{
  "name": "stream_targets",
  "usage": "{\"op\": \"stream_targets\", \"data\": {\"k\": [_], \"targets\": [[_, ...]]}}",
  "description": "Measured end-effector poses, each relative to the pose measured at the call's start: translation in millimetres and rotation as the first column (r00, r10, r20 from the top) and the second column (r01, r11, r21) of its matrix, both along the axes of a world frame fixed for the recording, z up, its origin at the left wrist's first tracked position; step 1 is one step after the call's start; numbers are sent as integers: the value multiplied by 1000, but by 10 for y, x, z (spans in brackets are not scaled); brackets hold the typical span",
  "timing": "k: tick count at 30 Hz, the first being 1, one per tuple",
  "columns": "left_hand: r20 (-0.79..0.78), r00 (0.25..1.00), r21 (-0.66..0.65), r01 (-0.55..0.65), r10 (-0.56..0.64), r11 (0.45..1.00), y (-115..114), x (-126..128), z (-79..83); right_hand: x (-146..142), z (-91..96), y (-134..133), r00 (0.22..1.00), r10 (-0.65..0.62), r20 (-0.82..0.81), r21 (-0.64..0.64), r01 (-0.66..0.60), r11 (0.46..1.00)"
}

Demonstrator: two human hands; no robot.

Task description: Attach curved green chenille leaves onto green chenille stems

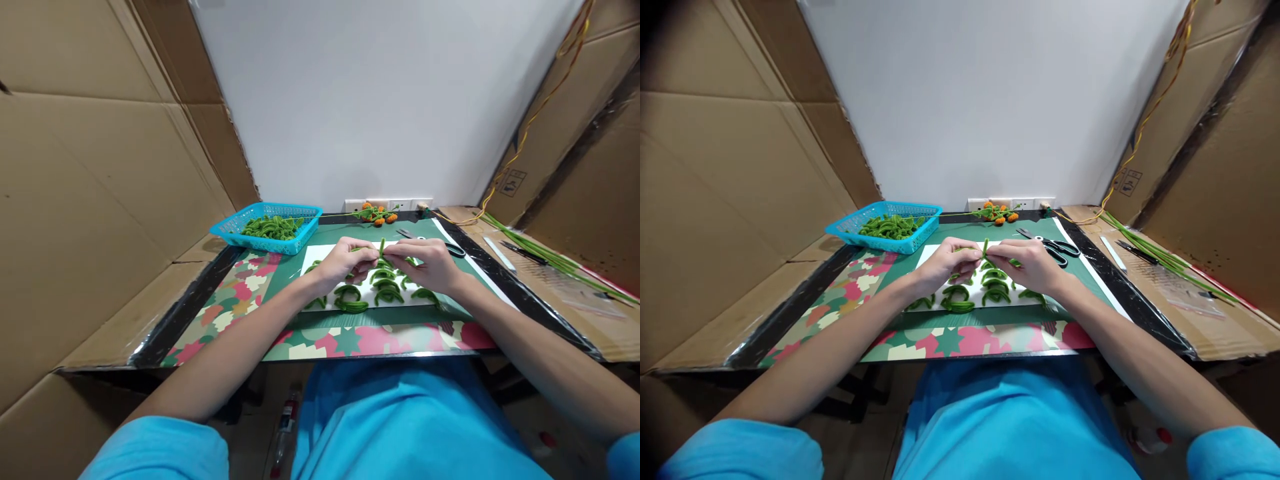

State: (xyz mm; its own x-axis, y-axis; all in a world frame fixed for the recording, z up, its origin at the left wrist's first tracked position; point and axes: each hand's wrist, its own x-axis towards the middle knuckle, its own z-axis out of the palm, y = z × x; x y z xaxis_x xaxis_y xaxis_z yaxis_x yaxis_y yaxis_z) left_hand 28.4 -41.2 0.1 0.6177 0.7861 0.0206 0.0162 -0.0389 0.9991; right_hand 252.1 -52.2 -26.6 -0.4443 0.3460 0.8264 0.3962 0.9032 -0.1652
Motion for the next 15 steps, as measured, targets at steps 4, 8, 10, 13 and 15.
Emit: {"op": "stream_targets", "data": {"k": [4, 8, 10, 13, 15], "targets": [[1, 999, -68, 38, -38, 997, 6, -25, 12, 0, 34, -24, 999, 50, 10, 14, -50, 999], [-17, 998, -59, 55, -56, 997, -5, -44, 35, -18, 60, -56, 995, 94, 26, -13, -94, 996], [-18, 998, -49, 58, -59, 997, -19, -52, 48, -35, 70, -72, 993, 115, 25, -17, -114, 993], [-9, 998, -45, 67, -68, 997, -46, -62, 63, -65, 89, -97, 992, 119, 40, -18, -118, 993], [2, 997, -44, 72, -72, 996, -60, -65, 67, -85, 106, -116, 993, 105, 47, -12, -104, 994]]}}
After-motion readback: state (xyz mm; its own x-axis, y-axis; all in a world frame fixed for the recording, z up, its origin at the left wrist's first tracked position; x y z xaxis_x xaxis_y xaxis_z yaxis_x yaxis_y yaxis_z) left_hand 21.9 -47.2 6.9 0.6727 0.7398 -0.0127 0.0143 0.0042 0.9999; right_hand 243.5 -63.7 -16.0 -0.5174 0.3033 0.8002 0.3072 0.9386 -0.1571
